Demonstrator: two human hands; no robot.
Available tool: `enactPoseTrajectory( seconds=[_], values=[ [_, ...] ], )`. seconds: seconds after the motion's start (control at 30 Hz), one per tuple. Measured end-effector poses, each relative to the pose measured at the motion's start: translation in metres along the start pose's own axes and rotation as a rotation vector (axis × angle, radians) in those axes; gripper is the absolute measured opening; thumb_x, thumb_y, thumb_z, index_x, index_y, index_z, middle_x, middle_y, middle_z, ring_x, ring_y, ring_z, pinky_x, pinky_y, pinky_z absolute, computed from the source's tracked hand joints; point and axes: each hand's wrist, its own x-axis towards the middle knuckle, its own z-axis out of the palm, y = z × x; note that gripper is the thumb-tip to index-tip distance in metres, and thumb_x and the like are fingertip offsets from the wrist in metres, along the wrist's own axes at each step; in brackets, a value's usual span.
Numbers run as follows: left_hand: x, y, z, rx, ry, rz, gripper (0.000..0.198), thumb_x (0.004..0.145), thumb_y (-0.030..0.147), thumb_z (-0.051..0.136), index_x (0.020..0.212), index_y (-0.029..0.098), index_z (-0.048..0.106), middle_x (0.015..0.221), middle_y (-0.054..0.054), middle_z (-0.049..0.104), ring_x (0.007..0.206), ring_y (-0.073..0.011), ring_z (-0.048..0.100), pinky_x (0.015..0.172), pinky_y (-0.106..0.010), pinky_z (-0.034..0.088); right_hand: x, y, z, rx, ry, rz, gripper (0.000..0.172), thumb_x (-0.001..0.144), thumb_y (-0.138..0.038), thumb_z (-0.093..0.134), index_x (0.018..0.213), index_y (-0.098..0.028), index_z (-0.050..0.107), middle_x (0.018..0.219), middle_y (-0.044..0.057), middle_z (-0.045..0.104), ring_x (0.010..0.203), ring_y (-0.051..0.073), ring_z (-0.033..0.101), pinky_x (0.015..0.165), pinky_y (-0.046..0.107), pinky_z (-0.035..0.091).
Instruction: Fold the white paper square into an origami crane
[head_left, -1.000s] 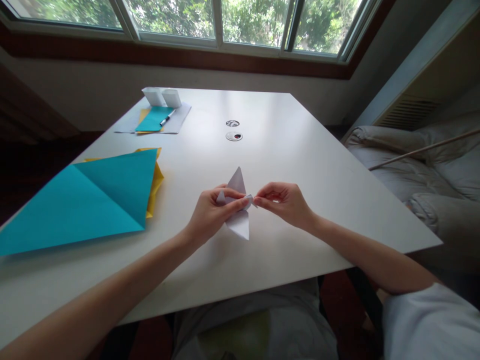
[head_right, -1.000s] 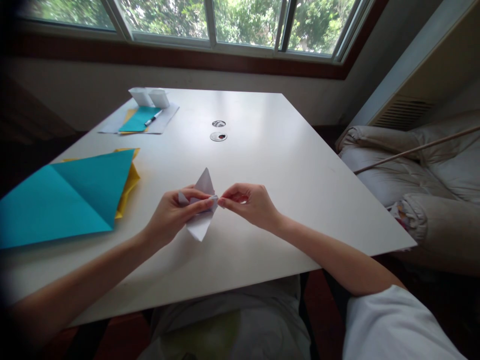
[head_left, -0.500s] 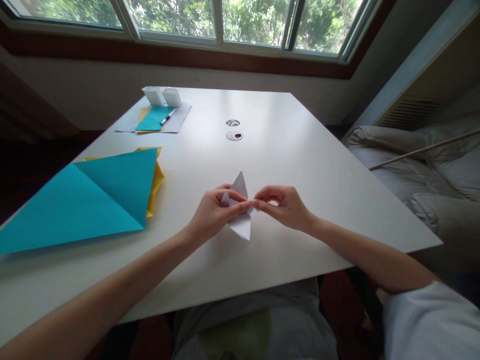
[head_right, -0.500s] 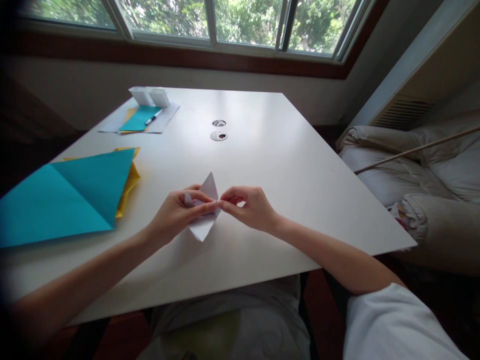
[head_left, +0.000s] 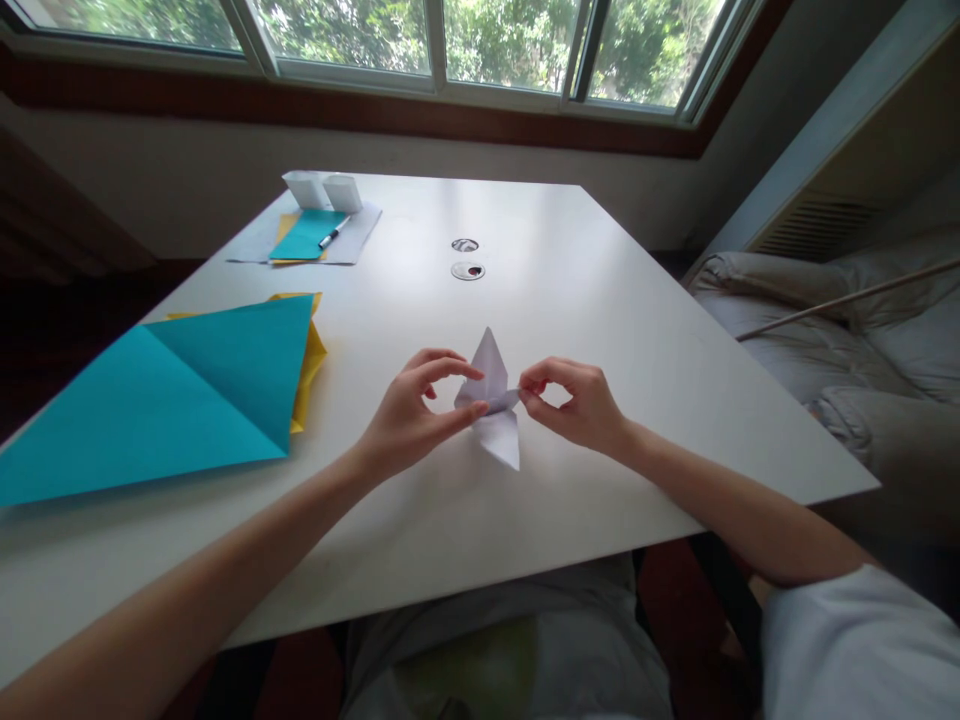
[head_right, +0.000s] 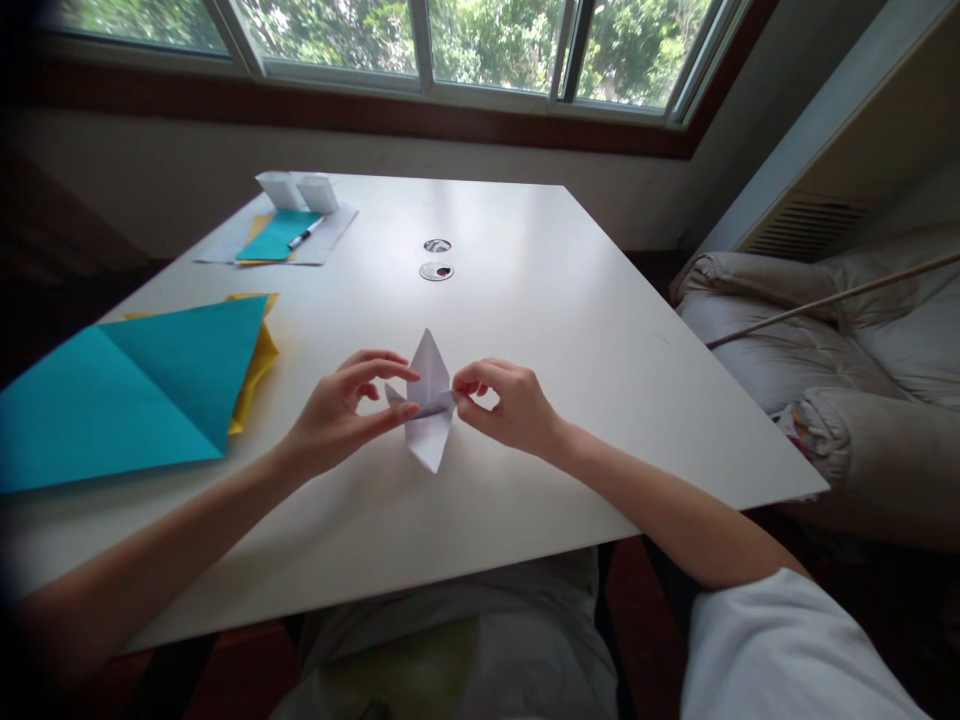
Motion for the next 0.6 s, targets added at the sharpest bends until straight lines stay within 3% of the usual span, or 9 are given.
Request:
enactPoseTrajectory(
  seconds=[0.13,0.23,0.37,0.6],
  values=[
    [0.0,-0.007,-0.005,0.182,-0.039,0.102,0.011,0.072,0.029,0.064,0.078,0.02,0.067,0.072,-0.002,0.064,0.065,-0.0129,0.053,0.054,-0.023,0.039,-0.001,0.008,-0.003,-0.007,-0.038,-0.041,0.008,0.072,-0.012,0.054,0.077,-0.017,0.059,0.07,0.001,0.061,0.063,0.009,0.055,0.06,0.021,0.046],
    [-0.001,-0.006,-0.003,0.212,-0.088,0.123,0.01,0.074,0.028,0.063,0.076,0.019,0.067,0.067,0.0,0.062,0.056,-0.01,0.049,0.052,-0.022,0.039,-0.002,0.009,-0.001,0.002,-0.108,-0.058,0.016,0.072,-0.015,0.058,0.088,-0.017,0.06,0.079,0.002,0.064,0.066,0.01,0.056,0.063,0.022,0.047],
    [-0.002,-0.004,-0.001,0.156,-0.159,0.115,0.012,0.077,0.028,0.059,0.078,0.018,0.067,0.07,-0.001,0.063,0.056,-0.0095,0.053,0.055,-0.021,0.043,-0.002,0.01,0.001,-0.014,-0.175,-0.03,0.007,0.078,-0.022,0.058,0.08,-0.017,0.063,0.073,0.002,0.064,0.062,0.009,0.054,0.059,0.021,0.045],
    [0.0,-0.013,-0.01,0.058,-0.197,0.04,0.017,0.077,0.032,0.059,0.077,0.017,0.066,0.073,-0.003,0.067,0.064,-0.0144,0.062,0.063,-0.024,0.051,0.0,0.026,-0.015,0.012,-0.271,0.019,0.011,0.079,-0.027,0.059,0.081,-0.018,0.065,0.076,0.002,0.066,0.064,0.009,0.058,0.058,0.018,0.046]
  ],
)
